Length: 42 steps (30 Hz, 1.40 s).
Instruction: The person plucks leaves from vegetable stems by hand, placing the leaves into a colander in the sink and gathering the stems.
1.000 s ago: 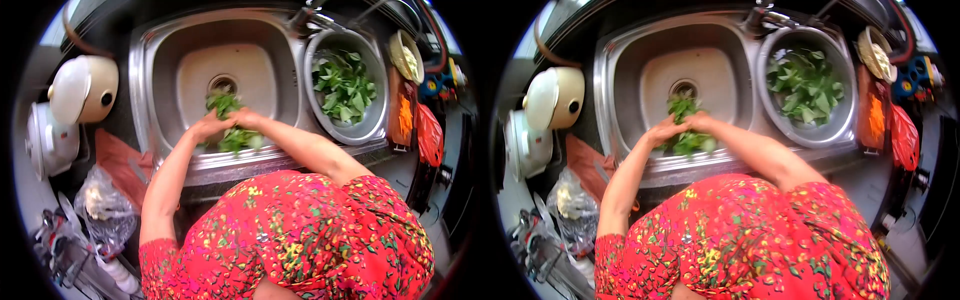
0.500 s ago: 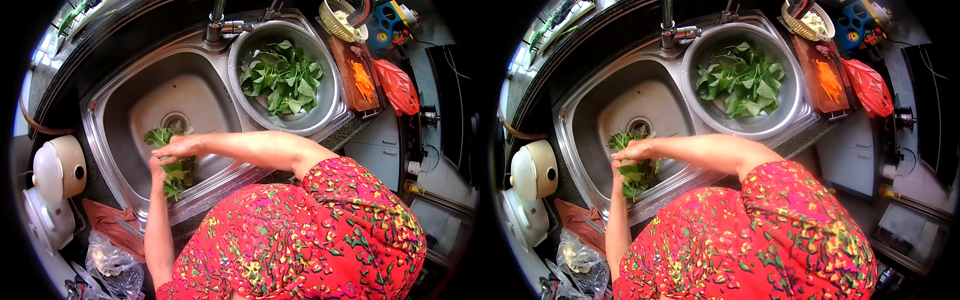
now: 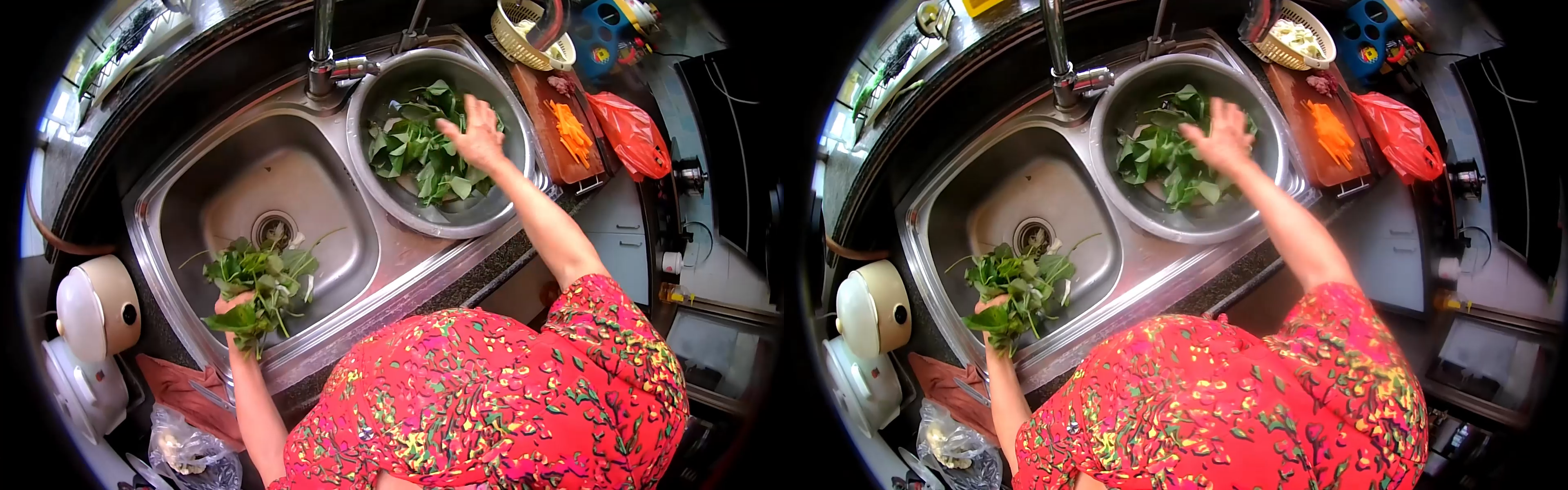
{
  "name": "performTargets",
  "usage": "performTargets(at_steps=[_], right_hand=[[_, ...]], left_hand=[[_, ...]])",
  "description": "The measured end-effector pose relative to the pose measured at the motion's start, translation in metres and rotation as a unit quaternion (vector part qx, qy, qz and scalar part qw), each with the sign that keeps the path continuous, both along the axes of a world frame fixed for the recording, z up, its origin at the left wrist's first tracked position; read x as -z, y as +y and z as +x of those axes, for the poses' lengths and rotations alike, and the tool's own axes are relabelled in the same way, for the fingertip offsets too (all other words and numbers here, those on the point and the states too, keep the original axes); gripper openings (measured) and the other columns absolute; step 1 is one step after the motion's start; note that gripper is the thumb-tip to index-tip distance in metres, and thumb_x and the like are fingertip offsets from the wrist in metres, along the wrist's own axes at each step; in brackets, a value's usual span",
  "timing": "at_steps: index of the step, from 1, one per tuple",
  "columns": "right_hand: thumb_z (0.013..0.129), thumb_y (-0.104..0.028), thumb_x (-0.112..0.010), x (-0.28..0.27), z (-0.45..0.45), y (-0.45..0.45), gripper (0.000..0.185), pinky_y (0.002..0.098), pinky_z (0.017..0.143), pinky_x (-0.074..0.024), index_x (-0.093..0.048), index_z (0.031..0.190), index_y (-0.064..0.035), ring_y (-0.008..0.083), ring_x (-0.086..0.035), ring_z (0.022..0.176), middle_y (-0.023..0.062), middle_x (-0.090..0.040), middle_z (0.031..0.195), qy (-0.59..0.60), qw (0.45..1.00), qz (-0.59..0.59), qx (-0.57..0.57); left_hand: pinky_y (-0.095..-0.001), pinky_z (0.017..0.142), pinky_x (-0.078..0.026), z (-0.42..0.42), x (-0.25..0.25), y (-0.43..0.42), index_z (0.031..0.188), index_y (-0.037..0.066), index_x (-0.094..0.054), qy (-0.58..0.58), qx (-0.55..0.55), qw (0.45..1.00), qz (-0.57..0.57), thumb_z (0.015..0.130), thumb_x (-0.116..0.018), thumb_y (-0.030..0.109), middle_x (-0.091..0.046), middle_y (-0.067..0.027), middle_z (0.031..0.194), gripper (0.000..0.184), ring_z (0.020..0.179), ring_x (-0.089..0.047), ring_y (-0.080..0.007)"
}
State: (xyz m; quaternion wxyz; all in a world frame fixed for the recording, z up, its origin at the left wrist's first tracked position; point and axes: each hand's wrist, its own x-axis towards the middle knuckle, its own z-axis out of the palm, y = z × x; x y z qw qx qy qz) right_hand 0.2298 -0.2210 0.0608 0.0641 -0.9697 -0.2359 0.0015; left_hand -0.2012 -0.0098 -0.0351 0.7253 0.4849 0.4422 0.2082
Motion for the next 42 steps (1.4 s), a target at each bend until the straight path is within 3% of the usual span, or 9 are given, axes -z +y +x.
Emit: performTargets(at_steps=[3, 8, 13, 20, 22, 26, 30, 34, 42], right_hand=[[0.071, -0.068, -0.044, 0.037, 0.029, -0.007, 0.096, 0.0599, 0.098, -0.0069, -0.003, 0.137, -0.0114, 0.032, -0.001, 0.131, 0.0193, 0.0, 0.141, 0.172, 0.982, 0.052, 0.065], [0.071, -0.063, -0.048, 0.046, -0.035, 0.036, 0.09, 0.0603, 0.096, -0.0167, -0.015, 0.136, -0.0097, 0.0359, -0.002, 0.13, 0.0218, -0.004, 0.14, 0.108, 0.976, -0.111, -0.15], [0.068, -0.01, -0.054, 0.026, -0.029, -0.005, 0.044, 0.054, 0.081, -0.0375, -0.052, 0.112, -0.0075, 0.0343, -0.03, 0.119, 0.0174, -0.029, 0.132, 0.051, 0.909, -0.141, -0.388], [0.062, 0.001, -0.048, 0.01, 0.032, -0.015, 0.022, 0.0258, 0.064, -0.0469, -0.063, 0.078, 0.0008, 0.0184, -0.059, 0.065, 0.0135, -0.062, 0.075, 0.206, 0.95, 0.206, -0.108], [0.063, 0.003, -0.051, -0.007, 0.039, -0.019, 0.021, 0.0236, 0.06, -0.0456, -0.062, 0.081, -0.0003, 0.0102, -0.055, 0.064, 0.0041, -0.059, 0.068, 0.418, 0.833, 0.359, -0.045], [0.074, -0.017, -0.064, -0.037, 0.051, -0.031, 0.04, 0.0247, 0.069, -0.0466, -0.053, 0.109, -0.0014, 0.0109, -0.057, 0.077, 0.0051, -0.06, 0.09, 0.505, 0.801, 0.318, -0.035], [0.068, -0.036, -0.068, -0.01, 0.081, -0.052, 0.078, 0.0309, 0.091, -0.0376, -0.035, 0.124, 0.0069, 0.0266, -0.05, 0.104, 0.0229, -0.053, 0.109, 0.266, 0.947, 0.179, -0.025], [0.068, -0.048, -0.062, 0.016, 0.035, -0.032, 0.093, 0.0463, 0.102, -0.0194, -0.014, 0.135, -0.0039, 0.0332, -0.016, 0.128, 0.0237, -0.016, 0.137, 0.17, 0.984, 0.046, -0.03], [0.067, -0.008, -0.051, 0.031, -0.071, 0.002, 0.069, 0.0542, 0.089, -0.031, -0.027, 0.132, -0.0095, 0.039, -0.031, 0.114, 0.0239, -0.022, 0.132, 0.087, 0.959, -0.112, -0.244]], left_hand=[[-0.0289, 0.059, -0.05, 0.01, -0.017, -0.005, 0.101, -0.006, -0.053, -0.008, -0.036, 0.999, -0.036, 0.064, -0.058, -0.006, -0.06, -0.0104, 0.086, 0.037, 0.067, -0.059, -0.0194], [-0.0273, 0.058, -0.049, -0.005, -0.003, -0.005, 0.101, -0.006, -0.052, -0.029, -0.023, 0.998, -0.045, 0.066, -0.056, -0.004, -0.059, -0.0099, 0.085, 0.036, 0.065, -0.059, -0.0185], [-0.0273, 0.059, -0.049, -0.004, -0.018, -0.008, 0.1, -0.006, -0.053, -0.016, -0.021, 0.999, -0.027, 0.066, -0.057, -0.002, -0.059, -0.0096, 0.085, 0.034, 0.067, -0.058, -0.018], [-0.0275, 0.059, -0.049, -0.002, -0.019, -0.011, 0.097, -0.006, -0.055, -0.041, -0.051, 0.997, -0.045, 0.065, -0.059, -0.001, -0.06, -0.0099, 0.082, 0.032, 0.066, -0.058, -0.0187], [-0.0277, 0.059, -0.048, -0.002, -0.024, -0.013, 0.096, -0.006, -0.056, -0.05, -0.05, 0.995, -0.07, 0.065, -0.061, 0.0, -0.06, -0.0096, 0.082, 0.032, 0.065, -0.058, -0.0187], [-0.0275, 0.059, -0.048, 0.001, -0.025, -0.015, 0.095, -0.005, -0.057, -0.03, -0.049, 0.997, -0.051, 0.064, -0.062, 0.0, -0.061, -0.0085, 0.082, 0.031, 0.064, -0.058, -0.0181], [-0.0264, 0.059, -0.047, 0.003, -0.022, -0.016, 0.093, -0.002, -0.059, 0.017, -0.051, 0.999, -0.001, 0.065, -0.062, 0.001, -0.061, -0.0062, 0.08, 0.029, 0.065, -0.058, -0.0161], [-0.0264, 0.059, -0.047, -0.001, -0.02, -0.013, 0.095, -0.002, -0.059, 0.004, -0.04, 0.999, -0.035, 0.065, -0.061, 0.001, -0.061, -0.0061, 0.081, 0.03, 0.065, -0.058, -0.016], [-0.0267, 0.062, -0.048, 0.003, -0.024, -0.013, 0.098, -0.003, -0.057, 0.048, -0.009, 0.999, 0.02, 0.065, -0.06, 0.0, -0.061, -0.0077, 0.084, 0.033, 0.068, -0.058, -0.0172]])
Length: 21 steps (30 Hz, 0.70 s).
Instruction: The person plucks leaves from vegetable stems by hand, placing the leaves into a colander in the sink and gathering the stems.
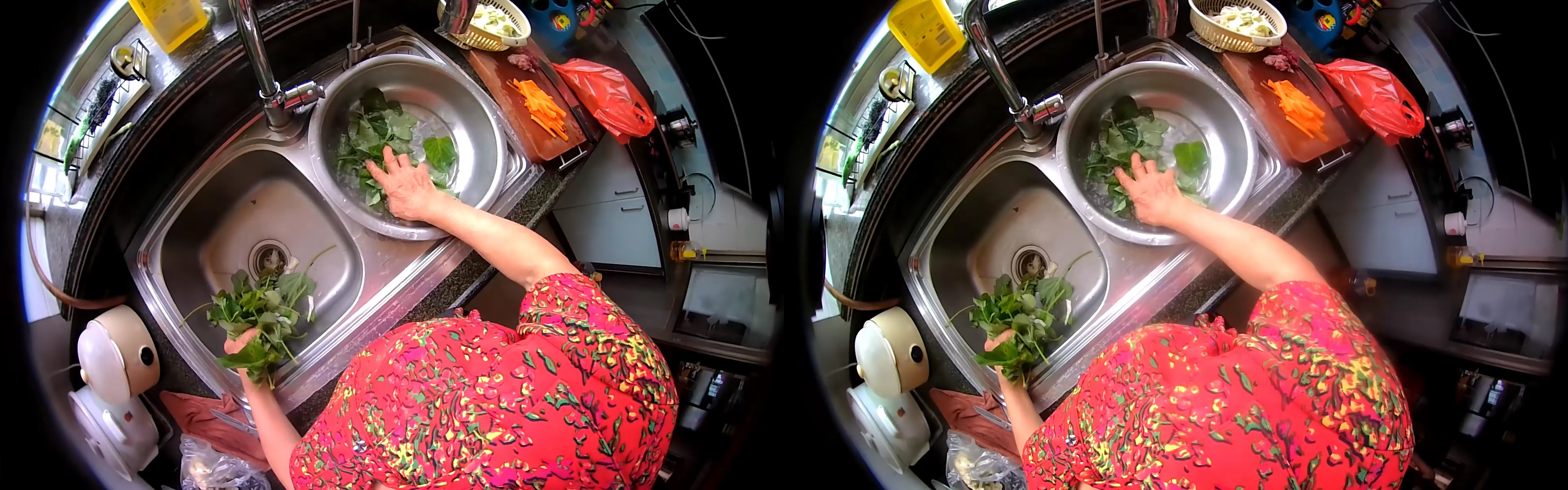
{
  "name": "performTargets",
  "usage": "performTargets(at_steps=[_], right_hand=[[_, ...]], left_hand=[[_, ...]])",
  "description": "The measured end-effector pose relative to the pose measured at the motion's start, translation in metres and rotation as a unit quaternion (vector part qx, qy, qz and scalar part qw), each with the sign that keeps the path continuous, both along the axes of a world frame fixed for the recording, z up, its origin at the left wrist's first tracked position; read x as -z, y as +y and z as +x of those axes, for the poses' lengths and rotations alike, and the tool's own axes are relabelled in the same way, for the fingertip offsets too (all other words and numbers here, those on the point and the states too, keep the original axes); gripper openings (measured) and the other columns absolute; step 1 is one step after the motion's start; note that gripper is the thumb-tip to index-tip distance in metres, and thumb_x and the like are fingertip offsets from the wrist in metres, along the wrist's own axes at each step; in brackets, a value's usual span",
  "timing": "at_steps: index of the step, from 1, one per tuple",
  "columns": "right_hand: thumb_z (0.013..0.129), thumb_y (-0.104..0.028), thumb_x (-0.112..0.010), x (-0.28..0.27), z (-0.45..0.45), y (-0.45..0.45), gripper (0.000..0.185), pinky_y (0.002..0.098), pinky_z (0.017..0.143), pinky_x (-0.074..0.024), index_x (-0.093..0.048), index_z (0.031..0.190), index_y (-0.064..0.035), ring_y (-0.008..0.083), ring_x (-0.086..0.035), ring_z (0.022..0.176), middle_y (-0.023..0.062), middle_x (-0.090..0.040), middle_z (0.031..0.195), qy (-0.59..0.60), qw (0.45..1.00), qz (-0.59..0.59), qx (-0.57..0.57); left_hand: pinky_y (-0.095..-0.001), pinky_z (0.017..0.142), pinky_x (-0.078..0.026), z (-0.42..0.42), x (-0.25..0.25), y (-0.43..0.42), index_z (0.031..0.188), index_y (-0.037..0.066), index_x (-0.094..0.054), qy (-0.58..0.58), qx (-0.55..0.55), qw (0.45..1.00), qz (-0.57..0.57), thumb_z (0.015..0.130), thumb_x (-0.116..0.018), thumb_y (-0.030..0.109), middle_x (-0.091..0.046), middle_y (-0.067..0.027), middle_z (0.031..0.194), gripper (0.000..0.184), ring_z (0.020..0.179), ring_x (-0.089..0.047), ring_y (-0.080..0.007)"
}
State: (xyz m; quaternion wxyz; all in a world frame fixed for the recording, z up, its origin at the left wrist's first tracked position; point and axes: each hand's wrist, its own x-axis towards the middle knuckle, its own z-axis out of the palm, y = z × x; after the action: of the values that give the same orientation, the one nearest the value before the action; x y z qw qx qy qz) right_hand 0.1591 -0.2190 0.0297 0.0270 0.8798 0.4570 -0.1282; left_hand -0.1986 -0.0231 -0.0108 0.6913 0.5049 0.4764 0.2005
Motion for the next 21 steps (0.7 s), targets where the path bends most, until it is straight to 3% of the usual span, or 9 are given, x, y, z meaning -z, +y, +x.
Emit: performTargets(at_steps=[5, 7, 8, 10, 12, 14, 15, 20, 21], right_hand=[[0.069, -0.013, -0.054, -0.01, 0.006, -0.005, 0.068, 0.05, 0.092, -0.0323, -0.027, 0.131, -0.0079, 0.0403, -0.034, 0.114, 0.0249, -0.02, 0.133, 0.066, 0.998, -0.006, 0.012], [0.07, -0.025, -0.062, -0.011, 0.023, -0.016, 0.076, 0.0428, 0.094, -0.0342, -0.023, 0.132, -0.0073, 0.0341, -0.031, 0.119, 0.0252, -0.019, 0.135, 0.132, 0.985, 0.109, 0.027], [0.072, -0.035, -0.063, -0.014, 0.032, -0.018, 0.08, 0.0399, 0.095, -0.0351, -0.021, 0.133, -0.0054, 0.0285, -0.038, 0.117, 0.0234, -0.018, 0.137, 0.147, 0.982, 0.103, 0.048], [0.076, -0.031, -0.06, -0.018, 0.051, -0.028, 0.07, 0.0375, 0.082, -0.0466, -0.026, 0.13, -0.0035, 0.0256, -0.055, 0.095, 0.0206, -0.036, 0.128, 0.298, 0.912, 0.246, 0.139], [0.079, -0.024, -0.058, -0.028, 0.065, -0.039, 0.054, 0.0316, 0.058, -0.0521, -0.037, 0.123, -0.0003, 0.0188, -0.06, 0.07, 0.0163, -0.053, 0.109, 0.331, 0.837, 0.34, 0.273], [0.077, -0.016, -0.056, -0.016, 0.085, -0.055, 0.041, 0.0286, 0.045, -0.0476, -0.047, 0.111, 0.0046, 0.0144, -0.057, 0.057, 0.0113, -0.059, 0.085, 0.348, 0.764, 0.406, 0.361], [0.075, -0.009, -0.056, -0.008, 0.094, -0.063, 0.032, 0.03, 0.044, -0.0471, -0.049, 0.104, 0.0051, 0.0145, -0.058, 0.057, 0.0112, -0.059, 0.08, 0.329, 0.766, 0.402, 0.379], [0.074, -0.005, -0.056, -0.009, 0.11, -0.078, 0.029, 0.0308, 0.043, -0.0473, -0.051, 0.102, 0.0026, 0.0155, -0.059, 0.063, 0.01, -0.059, 0.077, 0.285, 0.772, 0.363, 0.437], [0.074, -0.008, -0.057, -0.004, 0.114, -0.08, 0.029, 0.0344, 0.048, -0.0485, -0.052, 0.101, 0.0013, 0.0192, -0.059, 0.067, 0.0111, -0.06, 0.079, 0.25, 0.797, 0.351, 0.423]], left_hand=[[-0.0274, 0.063, -0.048, -0.004, 0.006, 0.002, 0.099, -0.004, -0.056, -0.066, -0.013, 0.996, -0.052, 0.064, -0.061, 0.0, -0.061, -0.0084, 0.085, 0.035, 0.069, -0.059, -0.0183], [-0.0276, 0.063, -0.048, -0.006, 0.013, 0.006, 0.099, -0.004, -0.056, -0.079, -0.013, 0.994, -0.072, 0.064, -0.061, 0.0, -0.061, -0.0086, 0.086, 0.035, 0.069, -0.059, -0.0185], [-0.0278, 0.063, -0.048, -0.006, 0.016, 0.007, 0.099, -0.004, -0.056, -0.083, -0.014, 0.994, -0.072, 0.064, -0.061, 0.0, -0.061, -0.0089, 0.086, 0.036, 0.069, -0.059, -0.0187], [-0.0281, 0.063, -0.048, -0.012, 0.016, 0.007, 0.099, -0.004, -0.056, -0.079, -0.017, 0.994, -0.075, 0.064, -0.061, -0.001, -0.061, -0.0092, 0.086, 0.036, 0.069, -0.059, -0.0189], [-0.0284, 0.063, -0.048, -0.01, 0.016, 0.008, 0.099, -0.004, -0.056, -0.046, -0.021, 0.997, -0.058, 0.063, -0.061, -0.001, -0.061, -0.0098, 0.086, 0.036, 0.069, -0.059, -0.0194], [-0.0287, 0.064, -0.048, -0.005, 0.007, 0.004, 0.099, -0.005, -0.057, -0.065, -0.018, 0.996, -0.064, 0.063, -0.061, -0.001, -0.061, -0.0101, 0.086, 0.036, 0.069, -0.059, -0.0198], [-0.0288, 0.064, -0.048, -0.006, 0.009, 0.005, 0.098, -0.005, -0.057, -0.079, -0.023, 0.994, -0.077, 0.063, -0.061, -0.002, -0.061, -0.01, 0.085, 0.036, 0.069, -0.059, -0.0198], [-0.0285, 0.064, -0.048, -0.004, 0.003, 0.004, 0.098, -0.005, -0.056, -0.072, -0.022, 0.993, -0.092, 0.063, -0.06, -0.002, -0.061, -0.0097, 0.085, 0.035, 0.069, -0.059, -0.0194], [-0.0282, 0.064, -0.048, -0.002, 0.0, 0.002, 0.098, -0.005, -0.056, -0.063, -0.022, 0.995, -0.081, 0.064, -0.059, -0.001, -0.061, -0.0095, 0.084, 0.034, 0.069, -0.059, -0.0192]])
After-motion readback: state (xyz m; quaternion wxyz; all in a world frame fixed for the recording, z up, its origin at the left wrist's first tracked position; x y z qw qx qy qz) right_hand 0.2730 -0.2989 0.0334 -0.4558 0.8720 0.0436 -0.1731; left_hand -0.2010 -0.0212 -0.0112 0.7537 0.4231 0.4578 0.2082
